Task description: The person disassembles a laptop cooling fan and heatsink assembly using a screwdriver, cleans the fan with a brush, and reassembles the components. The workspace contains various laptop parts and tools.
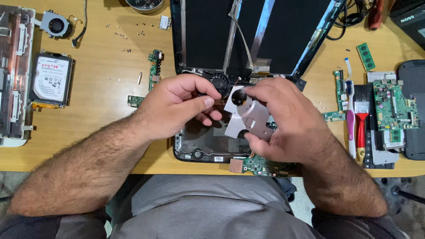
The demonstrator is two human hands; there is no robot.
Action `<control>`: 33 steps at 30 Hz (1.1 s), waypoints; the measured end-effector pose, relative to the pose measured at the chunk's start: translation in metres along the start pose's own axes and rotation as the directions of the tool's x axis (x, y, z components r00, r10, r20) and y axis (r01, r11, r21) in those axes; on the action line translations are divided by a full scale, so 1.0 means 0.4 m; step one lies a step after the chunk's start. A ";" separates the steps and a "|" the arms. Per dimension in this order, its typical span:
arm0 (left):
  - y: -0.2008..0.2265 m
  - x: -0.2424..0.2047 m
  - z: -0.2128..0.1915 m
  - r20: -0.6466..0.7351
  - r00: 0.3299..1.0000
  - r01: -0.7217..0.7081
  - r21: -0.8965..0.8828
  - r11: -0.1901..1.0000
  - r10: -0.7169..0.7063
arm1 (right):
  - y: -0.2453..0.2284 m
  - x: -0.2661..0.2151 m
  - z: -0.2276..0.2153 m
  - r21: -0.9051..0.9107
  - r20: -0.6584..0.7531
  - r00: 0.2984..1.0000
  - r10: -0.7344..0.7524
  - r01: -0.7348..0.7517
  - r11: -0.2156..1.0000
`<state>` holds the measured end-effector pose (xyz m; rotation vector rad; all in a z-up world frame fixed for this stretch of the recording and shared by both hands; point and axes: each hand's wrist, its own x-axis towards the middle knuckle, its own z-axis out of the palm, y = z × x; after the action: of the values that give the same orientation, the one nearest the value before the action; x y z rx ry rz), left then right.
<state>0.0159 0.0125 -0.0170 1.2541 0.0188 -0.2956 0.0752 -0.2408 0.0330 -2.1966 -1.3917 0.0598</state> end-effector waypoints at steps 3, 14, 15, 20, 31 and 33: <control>0.010 0.001 -0.008 -0.002 0.998 -0.061 0.060 0.996 0.061 | 0.018 -0.013 0.004 -0.056 0.061 0.997 -0.055 0.058 0.997; 0.044 0.003 0.011 -0.064 0.998 -0.001 0.208 0.978 0.015 | 0.004 -0.020 0.003 -0.167 0.249 0.966 0.075 -0.034 0.985; 0.045 0.003 0.013 -0.093 0.996 0.025 0.210 0.977 -0.005 | 0.002 -0.023 0.005 -0.154 0.249 0.967 0.063 -0.024 0.988; 0.036 0.002 0.011 -0.073 0.997 0.026 0.189 0.982 -0.012 | 0.028 -0.044 0.023 -0.162 0.163 0.983 -0.083 0.110 0.981; 0.022 -0.001 0.014 -0.040 0.996 0.082 0.234 0.969 -0.074 | 0.045 -0.036 0.022 -0.196 0.290 0.957 0.005 0.054 0.979; 0.000 0.000 0.001 0.082 0.994 -0.076 0.123 0.989 0.066 | 0.027 -0.014 -0.003 -0.265 0.426 0.898 0.107 0.011 0.964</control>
<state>0.0159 0.0122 -0.0167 1.3645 -0.1130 -0.2867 0.0817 -0.2496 0.0278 -2.5473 -1.6611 0.4388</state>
